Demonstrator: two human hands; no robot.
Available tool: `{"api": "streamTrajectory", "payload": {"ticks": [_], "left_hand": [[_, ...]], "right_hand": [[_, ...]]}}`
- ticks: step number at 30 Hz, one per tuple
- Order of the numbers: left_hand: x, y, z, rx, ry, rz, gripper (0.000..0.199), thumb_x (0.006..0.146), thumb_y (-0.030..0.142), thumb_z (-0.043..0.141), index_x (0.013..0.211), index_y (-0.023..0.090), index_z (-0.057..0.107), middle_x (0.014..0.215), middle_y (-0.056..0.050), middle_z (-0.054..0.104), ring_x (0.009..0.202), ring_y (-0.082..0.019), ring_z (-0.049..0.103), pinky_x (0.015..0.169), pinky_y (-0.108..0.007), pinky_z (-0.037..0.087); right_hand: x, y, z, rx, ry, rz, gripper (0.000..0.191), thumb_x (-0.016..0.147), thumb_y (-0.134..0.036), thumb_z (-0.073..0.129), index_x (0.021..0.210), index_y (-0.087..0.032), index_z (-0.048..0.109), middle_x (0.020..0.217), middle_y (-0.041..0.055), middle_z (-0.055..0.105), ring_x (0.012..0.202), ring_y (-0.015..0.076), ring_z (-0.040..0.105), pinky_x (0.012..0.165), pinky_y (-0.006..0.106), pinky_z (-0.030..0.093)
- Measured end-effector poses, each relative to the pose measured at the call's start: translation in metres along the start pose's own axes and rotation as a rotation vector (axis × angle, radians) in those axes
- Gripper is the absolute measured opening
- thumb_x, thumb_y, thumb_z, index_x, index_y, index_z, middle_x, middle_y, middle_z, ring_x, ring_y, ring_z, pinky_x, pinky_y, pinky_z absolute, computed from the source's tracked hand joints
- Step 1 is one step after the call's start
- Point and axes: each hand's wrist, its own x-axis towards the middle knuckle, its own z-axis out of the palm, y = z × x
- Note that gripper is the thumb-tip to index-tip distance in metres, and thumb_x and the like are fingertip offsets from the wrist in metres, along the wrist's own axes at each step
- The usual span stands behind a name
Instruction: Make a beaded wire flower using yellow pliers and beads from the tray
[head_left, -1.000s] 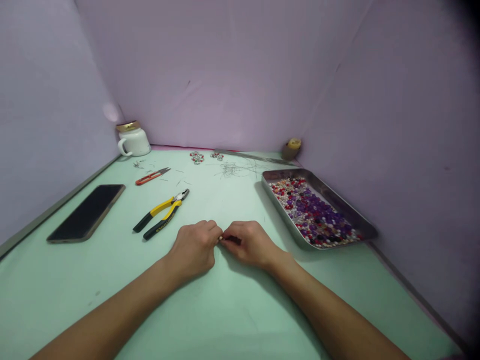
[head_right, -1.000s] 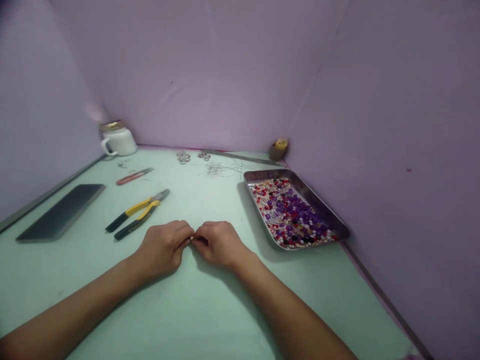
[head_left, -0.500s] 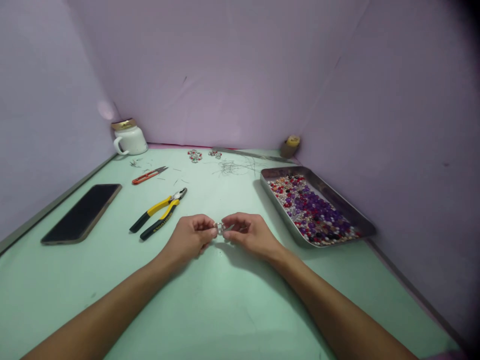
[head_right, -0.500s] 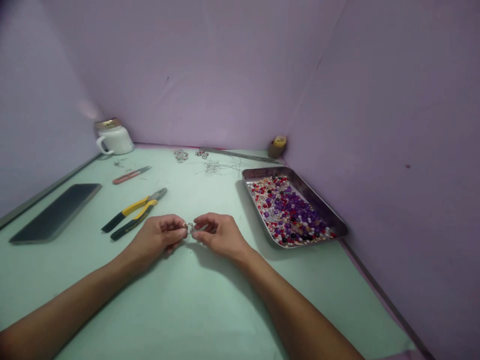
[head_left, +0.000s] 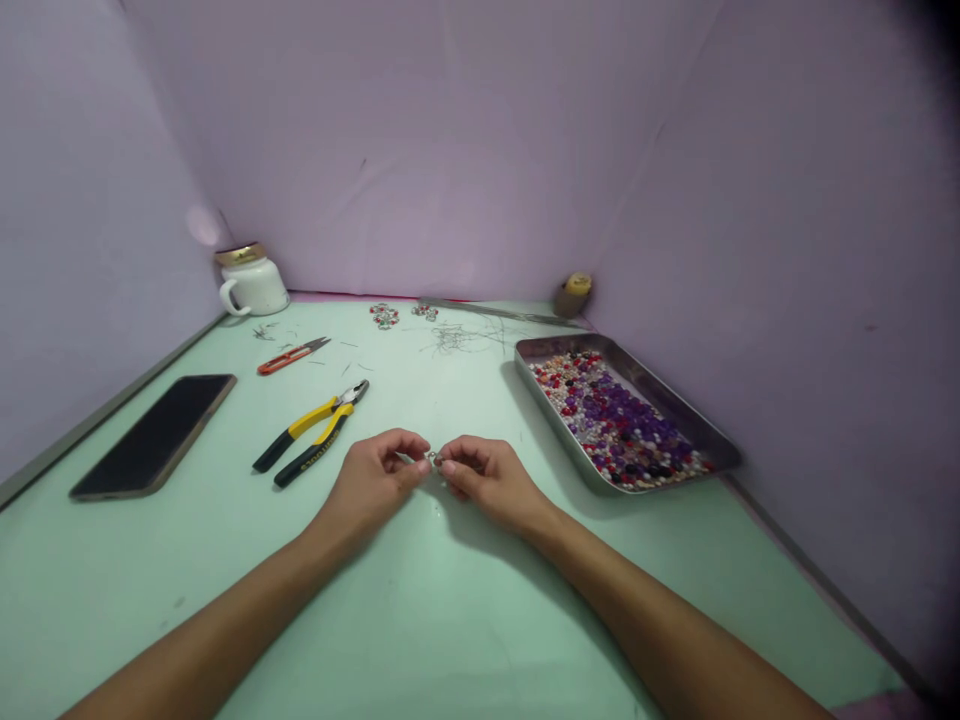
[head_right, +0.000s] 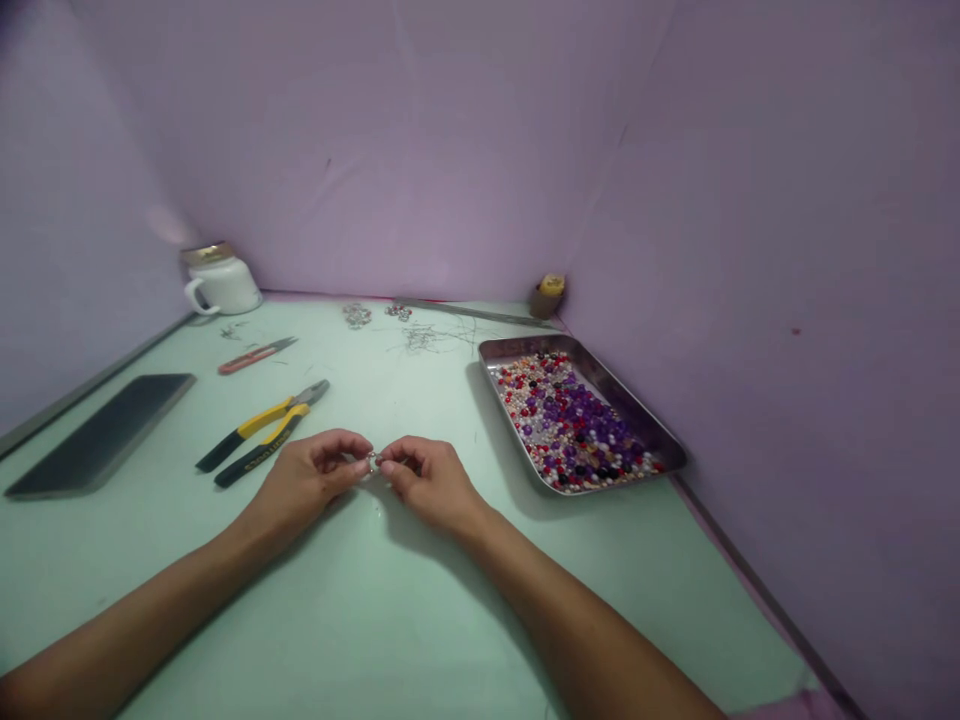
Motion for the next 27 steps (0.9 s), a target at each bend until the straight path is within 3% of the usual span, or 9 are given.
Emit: {"api": "streamTrajectory", "payload": {"ticks": [4, 9, 18, 27], "left_hand": [[0.0036, -0.003, -0.0011, 0.115, 0.023, 0.063, 0.012, 0.066, 0.027, 0.057, 0.069, 0.016, 0.06, 0.052, 0.004, 0.05, 0.05, -0.009, 0.042, 0.048, -0.021, 0.033], [0.0037, -0.0056, 0.0019, 0.229, 0.031, 0.163, 0.01, 0.067, 0.026, 0.054, 0.07, 0.018, 0.061, 0.06, 0.002, 0.056, 0.055, -0.012, 0.047, 0.052, -0.024, 0.037], [0.0045, -0.0085, 0.0044, 0.411, 0.047, 0.25, 0.009, 0.07, 0.02, 0.05, 0.068, 0.019, 0.059, 0.065, 0.0, 0.058, 0.06, -0.014, 0.051, 0.057, -0.025, 0.038], [0.0018, -0.0074, 0.0056, 0.662, 0.033, 0.3, 0.015, 0.073, 0.018, 0.044, 0.07, 0.022, 0.059, 0.074, 0.0, 0.057, 0.064, -0.016, 0.049, 0.054, -0.027, 0.027]], "right_hand": [[-0.0013, 0.0007, -0.003, -0.303, 0.037, -0.12, 0.013, 0.076, -0.02, 0.051, 0.081, -0.017, 0.062, 0.072, 0.0009, 0.06, 0.063, 0.0103, 0.05, 0.059, 0.023, 0.039], [-0.0018, 0.0011, -0.0042, -0.496, 0.053, -0.228, 0.013, 0.076, -0.018, 0.051, 0.082, -0.018, 0.062, 0.076, 0.0016, 0.062, 0.068, 0.0121, 0.052, 0.063, 0.024, 0.038], [-0.0015, 0.0003, -0.0054, -0.59, 0.019, -0.252, 0.01, 0.073, -0.022, 0.058, 0.082, -0.019, 0.062, 0.076, 0.0019, 0.06, 0.062, 0.0109, 0.051, 0.059, 0.023, 0.037], [0.0025, 0.0024, -0.0086, -0.708, -0.026, -0.329, 0.013, 0.076, -0.015, 0.051, 0.081, -0.016, 0.063, 0.074, 0.0035, 0.057, 0.066, 0.0123, 0.051, 0.061, 0.023, 0.037]]}}
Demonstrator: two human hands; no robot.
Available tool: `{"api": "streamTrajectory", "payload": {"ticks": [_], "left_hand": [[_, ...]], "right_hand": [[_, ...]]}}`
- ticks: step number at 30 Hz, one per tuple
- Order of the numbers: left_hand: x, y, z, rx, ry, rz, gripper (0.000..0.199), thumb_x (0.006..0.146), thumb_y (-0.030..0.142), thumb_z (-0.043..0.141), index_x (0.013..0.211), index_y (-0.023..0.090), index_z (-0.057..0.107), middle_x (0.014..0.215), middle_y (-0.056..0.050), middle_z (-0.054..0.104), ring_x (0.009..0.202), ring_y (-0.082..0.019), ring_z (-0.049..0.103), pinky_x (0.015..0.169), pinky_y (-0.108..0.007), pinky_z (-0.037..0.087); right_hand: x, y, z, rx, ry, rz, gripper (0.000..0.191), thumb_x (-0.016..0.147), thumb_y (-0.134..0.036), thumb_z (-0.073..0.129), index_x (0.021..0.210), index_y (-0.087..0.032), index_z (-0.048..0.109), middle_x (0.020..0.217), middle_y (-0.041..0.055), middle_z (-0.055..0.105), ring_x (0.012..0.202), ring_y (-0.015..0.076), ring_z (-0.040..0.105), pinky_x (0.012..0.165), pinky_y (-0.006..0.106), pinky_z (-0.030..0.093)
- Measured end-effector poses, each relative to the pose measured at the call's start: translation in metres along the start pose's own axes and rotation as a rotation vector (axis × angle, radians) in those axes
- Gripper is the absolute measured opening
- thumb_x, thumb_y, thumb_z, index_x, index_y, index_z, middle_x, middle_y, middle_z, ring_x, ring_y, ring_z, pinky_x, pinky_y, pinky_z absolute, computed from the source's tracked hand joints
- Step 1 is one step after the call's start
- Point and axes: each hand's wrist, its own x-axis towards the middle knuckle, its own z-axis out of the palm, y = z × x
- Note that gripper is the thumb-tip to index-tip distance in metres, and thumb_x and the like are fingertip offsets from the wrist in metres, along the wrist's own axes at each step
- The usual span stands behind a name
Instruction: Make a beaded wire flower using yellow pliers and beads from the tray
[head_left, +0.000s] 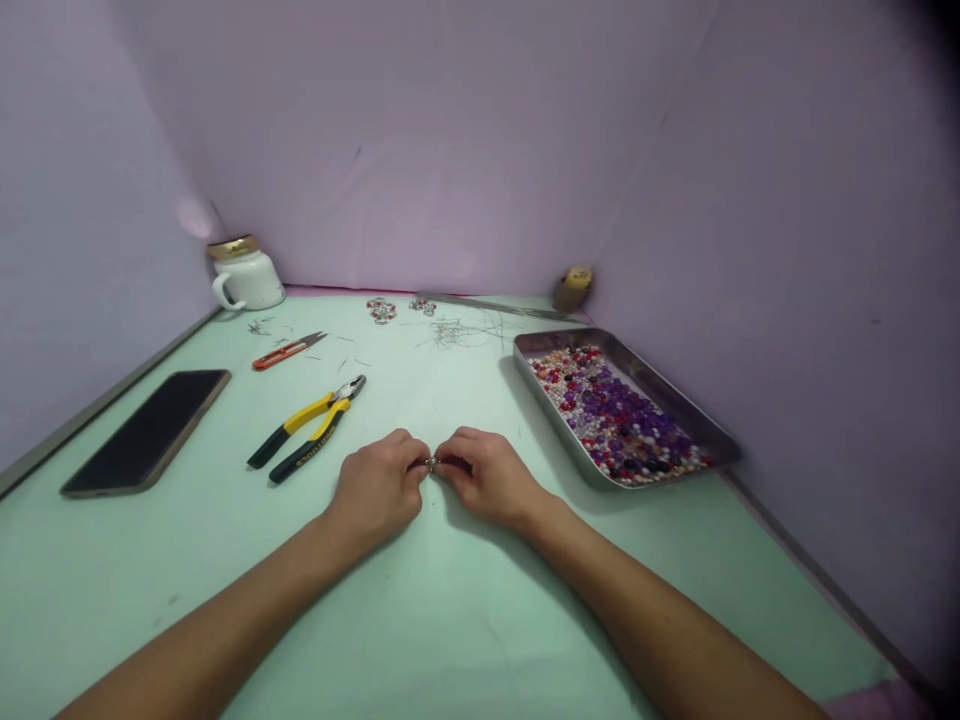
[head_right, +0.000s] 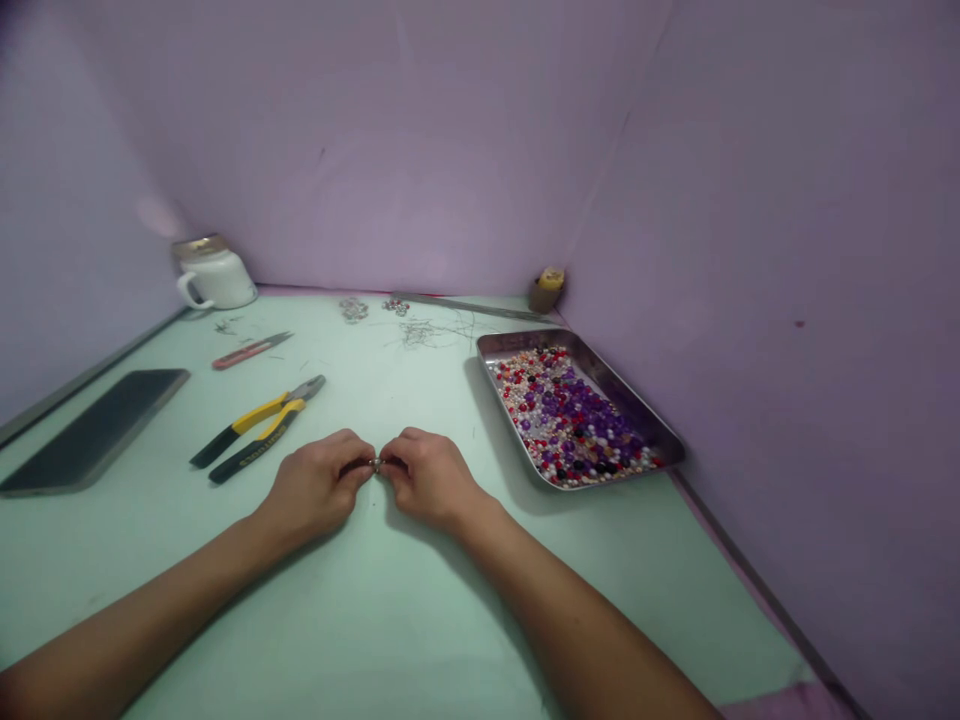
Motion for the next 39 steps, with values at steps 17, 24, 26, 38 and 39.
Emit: {"api": "streamTrajectory", "payload": {"ticks": [17, 24, 26, 38, 39], "left_hand": [[0.004, -0.003, -0.011, -0.698, -0.15, -0.326, 0.023, 0.074, 0.036, 0.05, 0.072, 0.015, 0.058, 0.043, 0.006, 0.04, 0.035, -0.006, 0.032, 0.036, -0.019, 0.026], [0.003, -0.002, -0.009, -0.872, -0.138, -0.436, 0.027, 0.071, 0.039, 0.055, 0.061, 0.014, 0.057, 0.038, 0.007, 0.04, 0.033, -0.004, 0.029, 0.034, -0.017, 0.022], [0.002, -0.001, -0.009, -0.881, -0.125, -0.444, 0.026, 0.071, 0.039, 0.055, 0.062, 0.014, 0.057, 0.037, 0.007, 0.04, 0.032, -0.004, 0.029, 0.033, -0.016, 0.021], [0.003, 0.011, -0.011, -0.888, -0.081, -0.44, 0.025, 0.065, 0.037, 0.06, 0.07, 0.013, 0.062, 0.034, 0.009, 0.038, 0.029, -0.004, 0.027, 0.031, -0.016, 0.018], [0.003, 0.011, -0.011, -0.889, -0.069, -0.441, 0.025, 0.065, 0.036, 0.06, 0.074, 0.013, 0.061, 0.034, 0.009, 0.039, 0.029, -0.004, 0.028, 0.031, -0.016, 0.019]], "right_hand": [[0.007, 0.007, -0.006, 1.044, 0.133, 0.492, 0.023, 0.068, -0.032, 0.061, 0.082, -0.014, 0.061, 0.078, 0.0057, 0.062, 0.054, 0.0083, 0.051, 0.051, 0.024, 0.045], [0.005, -0.002, -0.002, 1.26, 0.07, 0.537, 0.026, 0.06, -0.029, 0.071, 0.078, -0.012, 0.062, 0.073, 0.004, 0.061, 0.054, 0.0079, 0.052, 0.05, 0.024, 0.048], [0.004, -0.006, -0.001, 1.266, 0.037, 0.533, 0.027, 0.059, -0.029, 0.072, 0.076, -0.012, 0.062, 0.07, 0.0024, 0.059, 0.053, 0.0076, 0.051, 0.049, 0.024, 0.048], [0.002, -0.014, 0.002, 1.187, -0.023, 0.459, 0.031, 0.054, -0.034, 0.074, 0.074, -0.012, 0.063, 0.06, -0.0014, 0.054, 0.047, 0.0058, 0.045, 0.045, 0.022, 0.043], [0.003, -0.014, 0.002, 1.182, -0.012, 0.462, 0.03, 0.054, -0.033, 0.074, 0.072, -0.012, 0.062, 0.059, -0.0017, 0.054, 0.047, 0.0058, 0.045, 0.045, 0.022, 0.043]]}}
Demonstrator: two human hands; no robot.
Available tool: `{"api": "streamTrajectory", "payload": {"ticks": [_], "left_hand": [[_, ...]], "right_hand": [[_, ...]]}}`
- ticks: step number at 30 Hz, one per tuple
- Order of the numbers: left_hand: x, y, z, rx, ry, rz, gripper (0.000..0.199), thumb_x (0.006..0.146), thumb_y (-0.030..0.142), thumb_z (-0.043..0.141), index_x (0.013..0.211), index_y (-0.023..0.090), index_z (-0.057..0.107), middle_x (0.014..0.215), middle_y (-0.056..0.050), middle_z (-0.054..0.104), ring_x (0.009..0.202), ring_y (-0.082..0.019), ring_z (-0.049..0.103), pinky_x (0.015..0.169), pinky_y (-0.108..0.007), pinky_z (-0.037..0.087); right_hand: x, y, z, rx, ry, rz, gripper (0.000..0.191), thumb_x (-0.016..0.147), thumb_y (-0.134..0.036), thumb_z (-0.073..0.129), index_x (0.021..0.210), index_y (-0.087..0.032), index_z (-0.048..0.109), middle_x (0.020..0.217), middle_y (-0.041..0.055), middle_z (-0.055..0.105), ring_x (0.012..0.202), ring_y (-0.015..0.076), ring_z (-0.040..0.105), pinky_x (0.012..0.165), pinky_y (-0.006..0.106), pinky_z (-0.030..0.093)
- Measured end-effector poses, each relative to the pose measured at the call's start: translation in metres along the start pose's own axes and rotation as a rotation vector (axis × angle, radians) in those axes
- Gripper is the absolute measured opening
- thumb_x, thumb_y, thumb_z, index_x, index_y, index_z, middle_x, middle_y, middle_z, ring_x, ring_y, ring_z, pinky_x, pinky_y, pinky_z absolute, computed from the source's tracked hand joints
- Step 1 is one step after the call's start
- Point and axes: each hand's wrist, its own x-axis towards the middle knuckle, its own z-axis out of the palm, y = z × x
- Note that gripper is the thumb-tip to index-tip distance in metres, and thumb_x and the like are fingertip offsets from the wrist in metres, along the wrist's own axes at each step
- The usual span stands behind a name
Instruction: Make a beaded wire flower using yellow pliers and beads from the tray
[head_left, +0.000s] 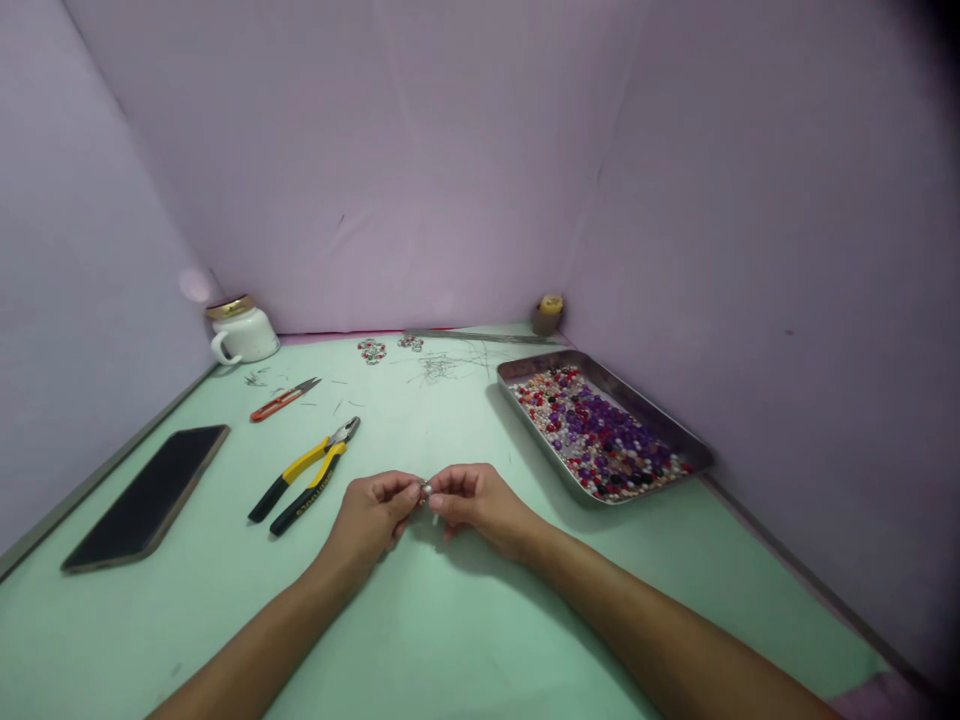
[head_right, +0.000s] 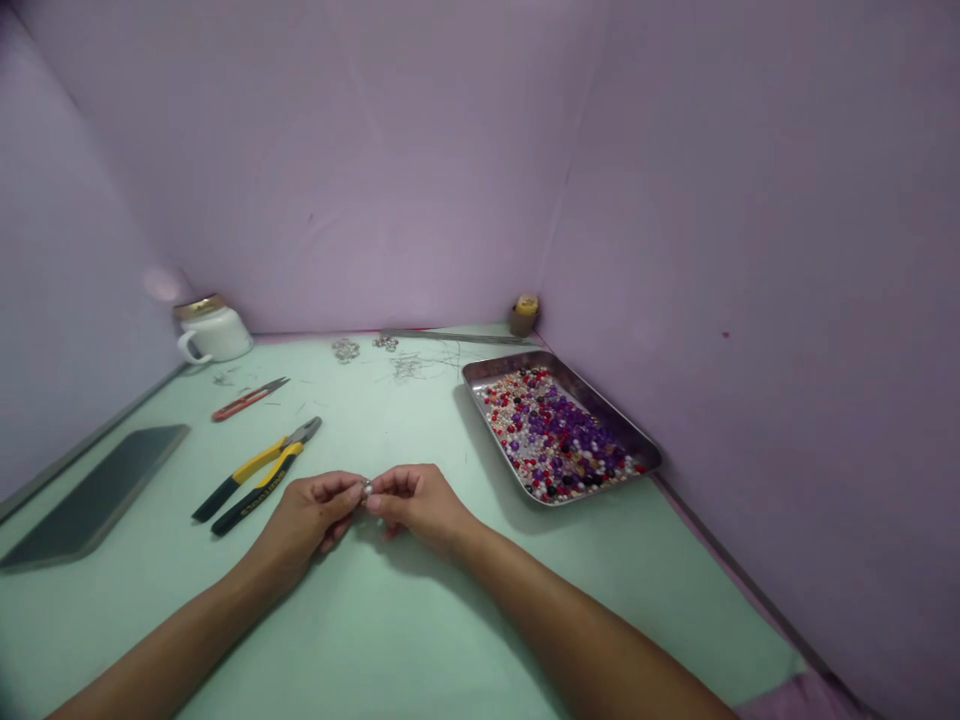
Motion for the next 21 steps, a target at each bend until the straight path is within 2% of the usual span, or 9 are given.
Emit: {"api": "streamTrajectory", "payload": {"ticks": [4, 7, 13, 21], "left_hand": [[0.001, -0.005, 0.0005, -0.033, 0.067, 0.046, 0.026, 0.066, 0.034, 0.06, 0.084, 0.017, 0.052, 0.041, 0.01, 0.043, 0.033, -0.005, 0.033, 0.031, -0.015, 0.023], [0.0007, -0.0089, 0.0008, -0.044, 0.073, 0.08, 0.023, 0.066, 0.035, 0.06, 0.077, 0.018, 0.05, 0.039, 0.01, 0.042, 0.033, -0.005, 0.032, 0.032, -0.015, 0.023], [-0.0007, -0.0093, 0.0036, -0.047, 0.066, 0.098, 0.024, 0.059, 0.033, 0.066, 0.071, 0.015, 0.055, 0.038, 0.009, 0.043, 0.033, -0.005, 0.036, 0.034, -0.017, 0.026], [0.0031, -0.0093, 0.0033, -0.014, 0.052, 0.109, 0.032, 0.067, 0.036, 0.059, 0.091, 0.015, 0.051, 0.05, 0.006, 0.05, 0.037, -0.006, 0.039, 0.033, -0.017, 0.028]], "right_hand": [[0.0007, 0.0003, 0.0022, -0.013, 0.068, -0.029, 0.028, 0.054, -0.032, 0.073, 0.07, -0.012, 0.061, 0.061, -0.0019, 0.054, 0.045, 0.0057, 0.045, 0.045, 0.023, 0.043], [0.0016, 0.002, 0.0019, -0.017, 0.093, -0.043, 0.028, 0.055, -0.032, 0.072, 0.073, -0.012, 0.062, 0.064, -0.0009, 0.056, 0.043, 0.0055, 0.046, 0.045, 0.024, 0.043], [0.0026, 0.0043, -0.0005, 0.044, 0.101, -0.02, 0.03, 0.054, -0.031, 0.072, 0.074, -0.011, 0.063, 0.058, -0.0016, 0.057, 0.042, 0.006, 0.048, 0.047, 0.024, 0.043], [0.0052, 0.0049, -0.0052, 0.145, 0.055, 0.02, 0.028, 0.055, -0.03, 0.073, 0.073, -0.011, 0.063, 0.064, -0.0001, 0.058, 0.046, 0.005, 0.049, 0.05, 0.024, 0.046]]}}
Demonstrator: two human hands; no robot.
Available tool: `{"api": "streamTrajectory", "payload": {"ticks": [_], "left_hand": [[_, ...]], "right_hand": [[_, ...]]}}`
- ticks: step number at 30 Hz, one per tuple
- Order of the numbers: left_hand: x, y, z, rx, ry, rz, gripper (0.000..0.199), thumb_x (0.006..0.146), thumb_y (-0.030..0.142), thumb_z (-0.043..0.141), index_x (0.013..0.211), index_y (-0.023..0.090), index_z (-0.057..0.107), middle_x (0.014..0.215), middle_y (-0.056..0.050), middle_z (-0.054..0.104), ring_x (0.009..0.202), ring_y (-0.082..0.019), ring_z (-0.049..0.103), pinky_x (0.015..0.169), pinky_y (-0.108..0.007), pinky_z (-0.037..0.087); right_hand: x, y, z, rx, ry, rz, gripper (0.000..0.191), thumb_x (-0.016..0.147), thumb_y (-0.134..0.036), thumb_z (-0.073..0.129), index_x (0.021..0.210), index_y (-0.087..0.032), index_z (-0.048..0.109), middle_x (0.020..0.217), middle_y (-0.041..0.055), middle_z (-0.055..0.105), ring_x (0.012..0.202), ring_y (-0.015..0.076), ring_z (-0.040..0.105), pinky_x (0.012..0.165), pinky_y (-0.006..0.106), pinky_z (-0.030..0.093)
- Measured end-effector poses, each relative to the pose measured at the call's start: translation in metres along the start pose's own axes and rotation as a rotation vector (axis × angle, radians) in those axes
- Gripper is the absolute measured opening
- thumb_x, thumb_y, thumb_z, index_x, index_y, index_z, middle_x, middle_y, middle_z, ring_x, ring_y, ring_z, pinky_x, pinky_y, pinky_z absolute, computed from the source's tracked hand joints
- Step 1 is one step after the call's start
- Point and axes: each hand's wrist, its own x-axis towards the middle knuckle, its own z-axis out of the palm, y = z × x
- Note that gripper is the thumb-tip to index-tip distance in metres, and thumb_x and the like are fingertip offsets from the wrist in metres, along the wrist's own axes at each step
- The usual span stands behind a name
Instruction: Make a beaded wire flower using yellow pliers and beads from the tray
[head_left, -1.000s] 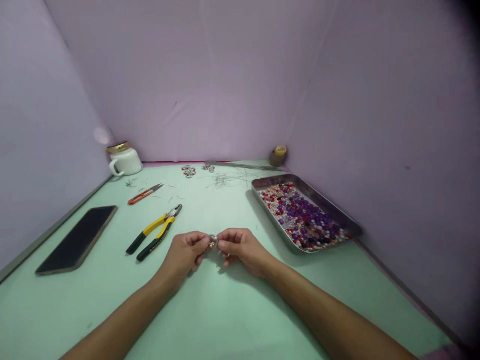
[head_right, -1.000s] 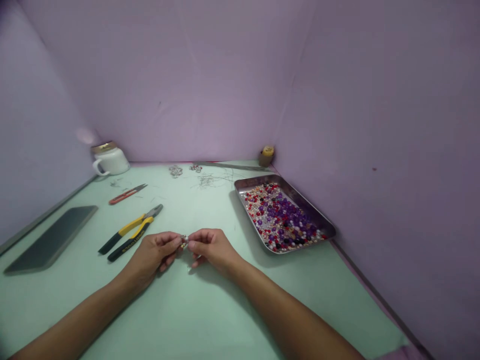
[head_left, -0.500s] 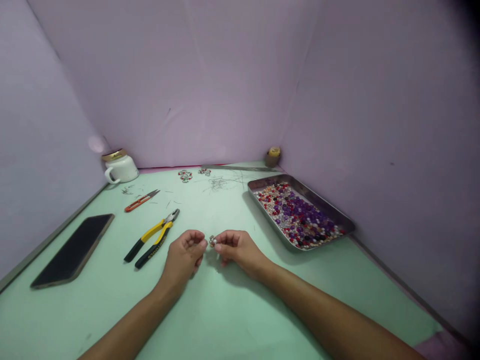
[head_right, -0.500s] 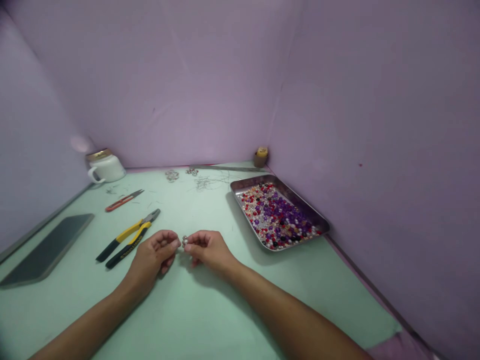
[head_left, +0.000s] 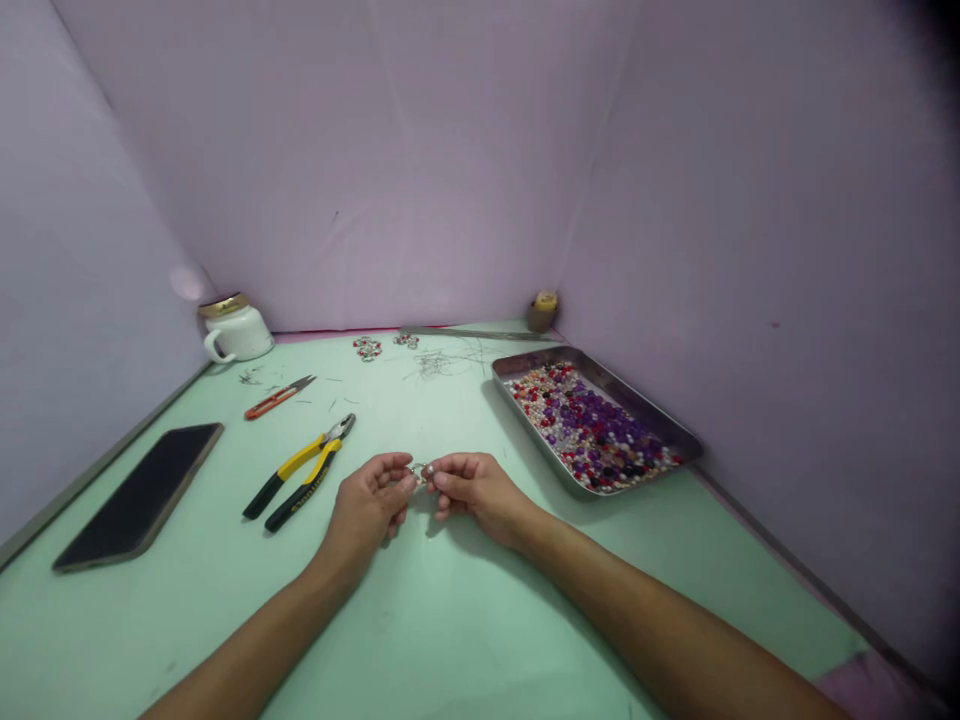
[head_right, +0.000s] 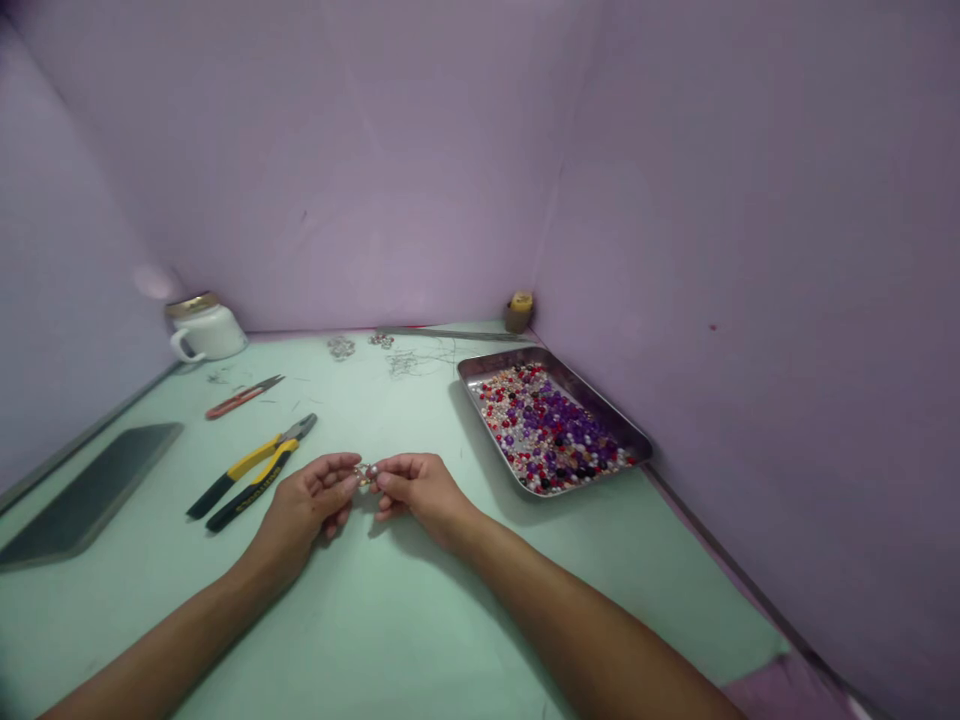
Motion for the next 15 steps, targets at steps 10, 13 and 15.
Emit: {"api": "streamTrajectory", "payload": {"ticks": [10, 13, 15], "left_hand": [[0.0, -0.005, -0.005, 0.336, 0.037, 0.171, 0.014, 0.069, 0.029, 0.055, 0.072, 0.016, 0.062, 0.063, 0.0, 0.062, 0.059, -0.013, 0.054, 0.057, -0.025, 0.04], [-0.001, -0.005, -0.005, 0.437, 0.011, 0.24, 0.014, 0.07, 0.027, 0.054, 0.074, 0.017, 0.063, 0.07, -0.001, 0.064, 0.066, -0.015, 0.055, 0.063, -0.026, 0.041], [-0.001, -0.005, -0.005, 0.485, -0.015, 0.272, 0.013, 0.07, 0.026, 0.054, 0.076, 0.018, 0.063, 0.071, -0.001, 0.063, 0.066, -0.015, 0.055, 0.062, -0.026, 0.041]], "right_hand": [[-0.001, -0.008, -0.005, -0.345, -0.045, -0.108, 0.031, 0.064, -0.024, 0.065, 0.092, -0.014, 0.06, 0.08, 0.0043, 0.058, 0.063, 0.0114, 0.053, 0.052, 0.025, 0.045], [0.001, -0.001, -0.007, -0.577, -0.025, -0.202, 0.023, 0.066, -0.02, 0.063, 0.089, -0.015, 0.062, 0.069, 0.0012, 0.058, 0.058, 0.0097, 0.049, 0.052, 0.022, 0.042], [0.003, 0.004, -0.009, -0.683, -0.025, -0.278, 0.022, 0.067, -0.018, 0.062, 0.089, -0.016, 0.063, 0.065, -0.0009, 0.056, 0.058, 0.0089, 0.048, 0.054, 0.022, 0.04]]}}
